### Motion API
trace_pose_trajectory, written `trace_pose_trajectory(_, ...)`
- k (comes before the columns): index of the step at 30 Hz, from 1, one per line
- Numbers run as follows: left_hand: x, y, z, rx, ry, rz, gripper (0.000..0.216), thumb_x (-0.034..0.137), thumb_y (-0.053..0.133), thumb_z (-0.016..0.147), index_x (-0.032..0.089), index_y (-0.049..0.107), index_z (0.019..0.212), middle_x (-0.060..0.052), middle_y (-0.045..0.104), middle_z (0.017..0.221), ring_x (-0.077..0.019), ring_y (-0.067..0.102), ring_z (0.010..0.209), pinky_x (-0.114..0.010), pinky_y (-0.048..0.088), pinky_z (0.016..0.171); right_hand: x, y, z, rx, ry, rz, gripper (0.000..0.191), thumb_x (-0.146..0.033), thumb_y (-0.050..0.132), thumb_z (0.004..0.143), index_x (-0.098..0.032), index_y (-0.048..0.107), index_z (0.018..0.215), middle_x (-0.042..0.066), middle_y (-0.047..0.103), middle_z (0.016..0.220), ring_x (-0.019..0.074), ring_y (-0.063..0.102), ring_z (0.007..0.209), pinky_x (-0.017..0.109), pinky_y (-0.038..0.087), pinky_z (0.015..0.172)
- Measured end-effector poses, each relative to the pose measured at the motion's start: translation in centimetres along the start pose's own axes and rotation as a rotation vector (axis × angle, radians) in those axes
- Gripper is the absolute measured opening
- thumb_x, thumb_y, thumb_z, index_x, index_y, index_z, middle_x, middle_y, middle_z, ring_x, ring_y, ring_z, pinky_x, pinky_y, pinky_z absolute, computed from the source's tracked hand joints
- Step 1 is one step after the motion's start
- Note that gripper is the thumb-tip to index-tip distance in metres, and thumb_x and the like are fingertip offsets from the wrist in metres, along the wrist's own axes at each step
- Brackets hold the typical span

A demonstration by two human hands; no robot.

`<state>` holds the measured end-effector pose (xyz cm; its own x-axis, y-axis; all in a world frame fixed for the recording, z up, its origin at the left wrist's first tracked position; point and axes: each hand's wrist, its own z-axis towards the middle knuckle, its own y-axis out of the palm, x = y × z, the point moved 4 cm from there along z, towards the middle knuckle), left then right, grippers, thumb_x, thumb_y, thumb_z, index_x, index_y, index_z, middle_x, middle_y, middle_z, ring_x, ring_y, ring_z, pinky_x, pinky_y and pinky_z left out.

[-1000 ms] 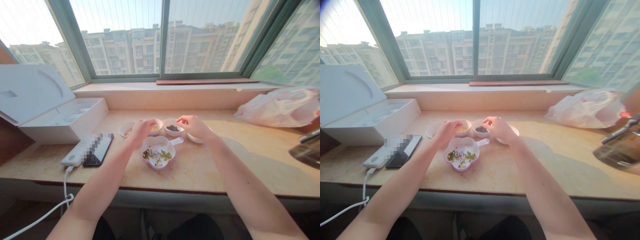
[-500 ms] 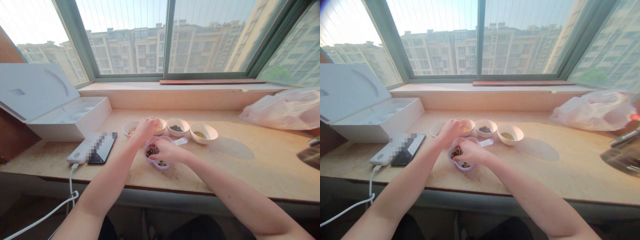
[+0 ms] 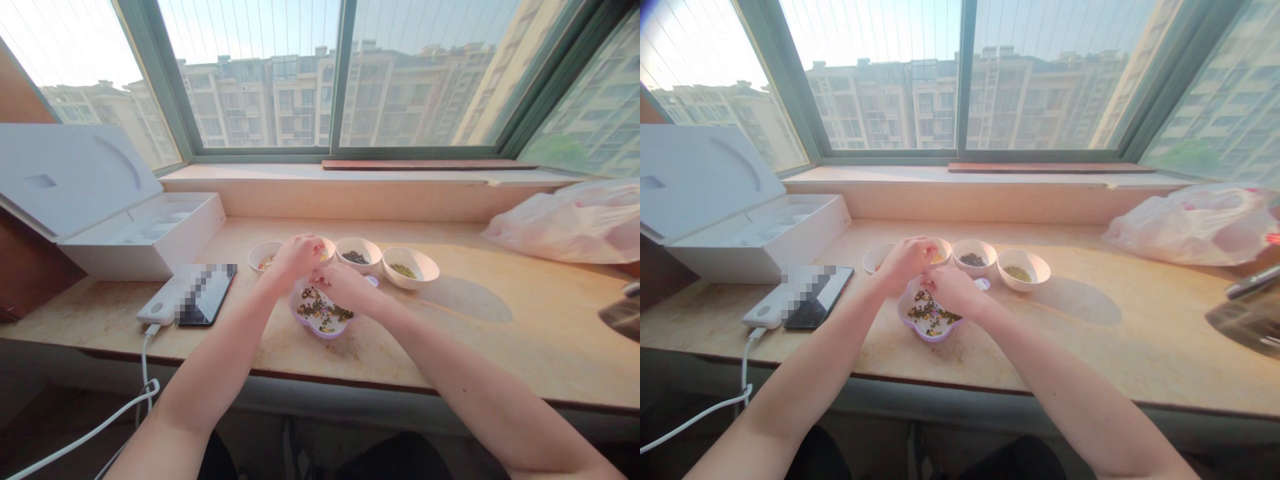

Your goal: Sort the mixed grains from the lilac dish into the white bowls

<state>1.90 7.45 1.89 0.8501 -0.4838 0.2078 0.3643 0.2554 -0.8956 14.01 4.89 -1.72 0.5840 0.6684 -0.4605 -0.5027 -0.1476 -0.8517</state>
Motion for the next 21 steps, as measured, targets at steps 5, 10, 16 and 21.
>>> trace_pose_trajectory(5,-0.5,-0.7,-1.2,-0.199,-0.024,0.046,0.037,0.039,0.056,0.094,0.018,0.072,0.068,-0.005,0.067,0.065,-0.0171,0.056,0.060,-0.030,0.036,0.061,1.2,-3.8,-1.4,-0.020,0.121,-0.114,0.019,-0.027,0.058,0.095,-0.022,0.074,0.086,0.007,0.077,0.093,0.0234,0.067,0.087,0.034,0.043,0.075)
trace_pose_trajectory(10,-0.7,-0.9,-2.5,-0.375,-0.101,0.115,0.029,0.036,0.061,0.089,0.019,0.073,0.069,-0.006,0.068,0.068,-0.0181,0.059,0.061,-0.029,0.037,0.058,2.4,-3.6,-2.3,-0.026,0.288,-0.190,0.016,-0.035,0.065,0.092,-0.021,0.072,0.094,0.009,0.077,0.100,0.0253,0.068,0.090,0.033,0.041,0.069)
trace_pose_trajectory(16,-0.5,-0.8,-2.7,-0.417,-0.155,0.184,0.022,0.033,0.062,0.090,0.018,0.077,0.090,-0.012,0.075,0.088,-0.0237,0.068,0.081,-0.029,0.047,0.068,2.1,-2.3,-2.0,-0.092,0.317,-0.268,0.033,-0.024,0.044,0.102,-0.020,0.074,0.116,0.010,0.078,0.114,0.0260,0.069,0.100,0.032,0.041,0.074)
trace_pose_trajectory(21,-0.2,-0.9,-2.8,-0.450,-0.176,0.174,0.024,0.023,0.055,0.091,0.015,0.078,0.090,-0.013,0.074,0.085,-0.0236,0.068,0.078,-0.029,0.045,0.065,2.2,-2.7,-2.0,-0.151,0.272,-0.058,0.036,-0.022,0.046,0.098,-0.018,0.082,0.097,0.008,0.080,0.099,0.0219,0.069,0.087,0.030,0.043,0.072)
